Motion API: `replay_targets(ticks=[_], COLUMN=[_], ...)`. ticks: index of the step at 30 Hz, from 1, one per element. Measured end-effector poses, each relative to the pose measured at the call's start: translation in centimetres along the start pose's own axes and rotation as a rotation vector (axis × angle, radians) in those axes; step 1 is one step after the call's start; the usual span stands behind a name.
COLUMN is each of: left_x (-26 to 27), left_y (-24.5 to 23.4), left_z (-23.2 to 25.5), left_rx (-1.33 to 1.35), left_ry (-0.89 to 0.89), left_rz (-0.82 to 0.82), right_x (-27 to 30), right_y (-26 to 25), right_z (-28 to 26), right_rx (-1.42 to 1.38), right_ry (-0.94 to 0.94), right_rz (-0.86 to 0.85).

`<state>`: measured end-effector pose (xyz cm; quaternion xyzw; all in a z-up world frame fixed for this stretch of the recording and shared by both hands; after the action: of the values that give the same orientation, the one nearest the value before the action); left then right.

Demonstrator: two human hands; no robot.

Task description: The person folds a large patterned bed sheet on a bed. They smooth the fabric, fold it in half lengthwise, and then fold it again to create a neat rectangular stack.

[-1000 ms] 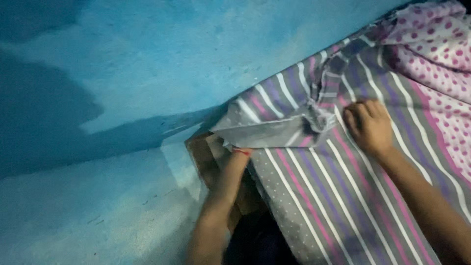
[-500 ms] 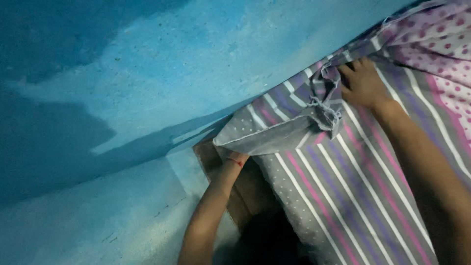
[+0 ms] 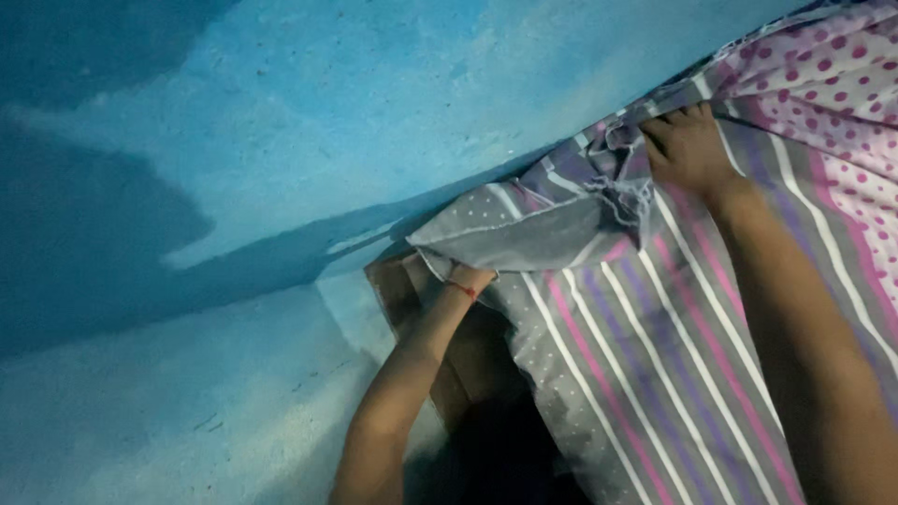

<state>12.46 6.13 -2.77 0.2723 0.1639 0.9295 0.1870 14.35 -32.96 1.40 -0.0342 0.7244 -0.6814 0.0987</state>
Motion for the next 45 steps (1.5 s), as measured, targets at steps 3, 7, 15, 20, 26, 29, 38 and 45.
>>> replay_targets(ticks=[3,7,15,20,26,29,38,45], left_x=[0.2,0.3,1.4,3.8,6.3,4.8,0.2,4.1], left_y=[0.5,2.3,6.4,6.3,5.0,2.8,-5.0,-4.8], left_z=[1.2,3.7,7.3,9.0,9.6,9.4,6.0,5.9], left_rx=[-0.098,-0.451,-1.345,-1.293,-1.399,-1.351,-1.274,-0.729], left_ry=[0.026,0.122,0.147,0.203,0.018,0.309,0.427,0.0], left_rz=[-0.041,-0.142,-0.274,-0.419,-0.71,-0.706,0.023,-0.342], right_x=[-0.4,-1.4,-1.1,-1.3,-0.5,-0.5,-3.3,-2.3], right_y=[0.2,0.0,-6.7,-9.7,-12.9,-13.5,-10.7,-7.9], right_z=[0.6,1.2,-1.3,-1.1,-0.9,-1.4,-1.7,2.3], right_rx=[-0.061,-0.08,-0.157,0.126,0.174,0.209,0.203,0.008], right_ry=[-0.117,-0.105,0.056,-0.106,0.327,0.318,0.153,0.106], right_rz=[0.058,-0.086,-0.433,-0.323,-0.716,-0.736,-0.375,-0.402])
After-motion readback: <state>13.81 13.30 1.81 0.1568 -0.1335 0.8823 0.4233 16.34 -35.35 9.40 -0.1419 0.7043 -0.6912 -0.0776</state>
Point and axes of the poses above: each hand's wrist, its own x-axis away from the middle knuckle, its own y-axis out of the palm, z = x × y, the point moved 2 cm from there along -x, towards the middle knuckle, and after that the axes turned 2 degrees about -z, right-handed, at the moved point
